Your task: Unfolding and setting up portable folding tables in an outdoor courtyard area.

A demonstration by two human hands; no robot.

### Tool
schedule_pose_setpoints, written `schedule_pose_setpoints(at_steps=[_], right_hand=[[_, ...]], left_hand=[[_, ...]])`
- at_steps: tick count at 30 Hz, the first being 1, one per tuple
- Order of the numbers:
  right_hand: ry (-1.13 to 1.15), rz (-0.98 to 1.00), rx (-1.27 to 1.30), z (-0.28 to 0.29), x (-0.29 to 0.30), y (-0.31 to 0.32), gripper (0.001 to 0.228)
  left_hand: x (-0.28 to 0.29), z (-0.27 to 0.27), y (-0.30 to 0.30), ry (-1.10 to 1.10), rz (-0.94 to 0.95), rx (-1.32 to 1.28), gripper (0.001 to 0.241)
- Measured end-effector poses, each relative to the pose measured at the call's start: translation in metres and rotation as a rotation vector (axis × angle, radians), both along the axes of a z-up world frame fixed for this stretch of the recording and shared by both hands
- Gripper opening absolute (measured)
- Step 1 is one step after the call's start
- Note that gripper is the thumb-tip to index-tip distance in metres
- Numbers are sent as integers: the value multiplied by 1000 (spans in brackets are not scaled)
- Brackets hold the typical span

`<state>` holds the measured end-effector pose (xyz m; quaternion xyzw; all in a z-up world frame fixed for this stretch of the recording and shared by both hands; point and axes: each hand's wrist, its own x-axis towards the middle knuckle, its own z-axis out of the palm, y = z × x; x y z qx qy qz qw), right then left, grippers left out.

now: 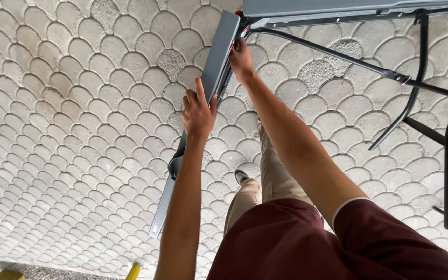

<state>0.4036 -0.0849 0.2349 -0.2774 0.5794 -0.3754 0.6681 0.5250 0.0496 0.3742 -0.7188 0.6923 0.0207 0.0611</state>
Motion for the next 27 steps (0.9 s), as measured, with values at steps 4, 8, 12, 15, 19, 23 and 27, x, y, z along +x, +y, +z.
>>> schedule_pose_setpoints(at_steps=[4, 8, 12, 15, 19, 23, 27], right_hand=[[-81, 32, -82, 0, -6, 2, 42], [136, -133, 97, 11, -10, 0, 23], [256, -523, 286, -23, -78, 63, 7], [206, -627, 206, -45, -158, 136, 17], [200, -709, 92, -20, -203, 209, 10], [147, -759, 40, -55, -219, 296, 26], [202, -845, -7, -83, -253, 355, 21]], left_hand=[[-3, 2, 7, -29, -4, -61, 68], [-3, -1, 2, 9, -22, -64, 69], [21, -33, -5, 35, -17, 5, 66], [7, -12, -2, 59, -21, -33, 65], [11, -27, -15, 159, -21, 27, 67], [32, -42, 13, 127, -162, -143, 83], [63, 5, 108, -67, -231, -97, 103]])
